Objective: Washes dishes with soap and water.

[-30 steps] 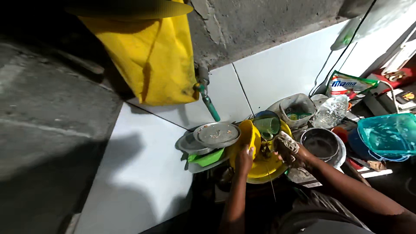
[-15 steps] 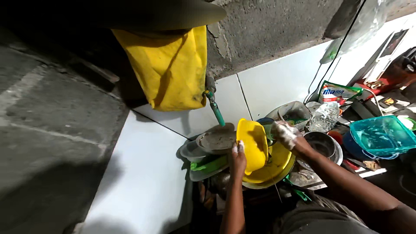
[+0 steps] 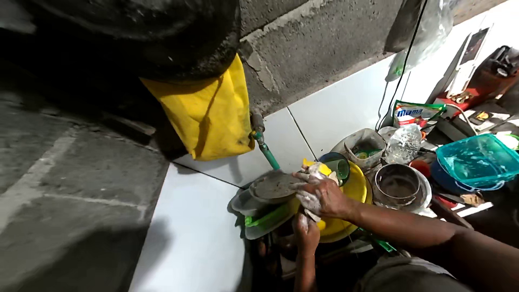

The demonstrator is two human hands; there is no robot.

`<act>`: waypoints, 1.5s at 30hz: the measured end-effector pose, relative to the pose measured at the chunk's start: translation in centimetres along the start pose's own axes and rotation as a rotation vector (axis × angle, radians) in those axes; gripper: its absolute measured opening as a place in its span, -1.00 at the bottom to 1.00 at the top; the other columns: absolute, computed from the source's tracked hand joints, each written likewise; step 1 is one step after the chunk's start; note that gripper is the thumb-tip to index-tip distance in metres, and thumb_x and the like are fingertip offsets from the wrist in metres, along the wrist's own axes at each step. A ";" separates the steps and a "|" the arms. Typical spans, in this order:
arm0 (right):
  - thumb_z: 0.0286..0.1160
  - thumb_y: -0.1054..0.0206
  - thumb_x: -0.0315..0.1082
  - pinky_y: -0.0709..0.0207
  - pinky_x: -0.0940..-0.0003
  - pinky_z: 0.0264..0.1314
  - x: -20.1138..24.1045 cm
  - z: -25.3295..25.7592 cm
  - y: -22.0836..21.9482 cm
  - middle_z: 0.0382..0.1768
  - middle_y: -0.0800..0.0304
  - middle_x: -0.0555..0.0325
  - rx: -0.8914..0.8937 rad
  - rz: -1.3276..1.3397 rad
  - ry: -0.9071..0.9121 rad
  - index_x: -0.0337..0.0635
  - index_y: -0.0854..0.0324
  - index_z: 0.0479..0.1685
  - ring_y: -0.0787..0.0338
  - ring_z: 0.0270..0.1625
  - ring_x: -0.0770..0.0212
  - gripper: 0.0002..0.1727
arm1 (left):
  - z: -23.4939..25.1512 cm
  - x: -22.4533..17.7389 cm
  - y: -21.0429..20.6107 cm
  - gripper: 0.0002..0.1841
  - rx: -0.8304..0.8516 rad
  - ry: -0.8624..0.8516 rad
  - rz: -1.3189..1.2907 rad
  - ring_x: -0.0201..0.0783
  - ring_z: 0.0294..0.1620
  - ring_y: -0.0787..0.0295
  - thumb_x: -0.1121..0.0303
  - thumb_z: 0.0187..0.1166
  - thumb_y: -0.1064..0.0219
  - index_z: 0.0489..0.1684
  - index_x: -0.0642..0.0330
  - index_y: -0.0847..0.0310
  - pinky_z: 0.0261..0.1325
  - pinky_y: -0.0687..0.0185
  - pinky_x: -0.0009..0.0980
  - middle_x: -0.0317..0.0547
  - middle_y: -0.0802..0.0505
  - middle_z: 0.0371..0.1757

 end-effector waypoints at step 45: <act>0.52 -0.41 -0.36 -0.58 -0.18 0.37 0.7 3.8 3.9 0.05 -0.84 -0.28 0.223 0.101 0.056 -0.41 -0.74 0.14 -0.81 0.18 -0.17 -0.67 | 3.4 -4.8 2.1 -0.68 0.070 0.070 0.115 -0.22 0.07 -0.78 0.54 0.65 -0.10 0.11 0.69 -0.62 0.28 -0.60 -0.38 0.33 -0.83 -0.02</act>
Point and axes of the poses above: each hand's wrist, its own z-axis towards the middle knuckle, its own y-axis out of the back of the hand, x = y × z, the point moved 4 cm from there along z, towards the middle knuckle
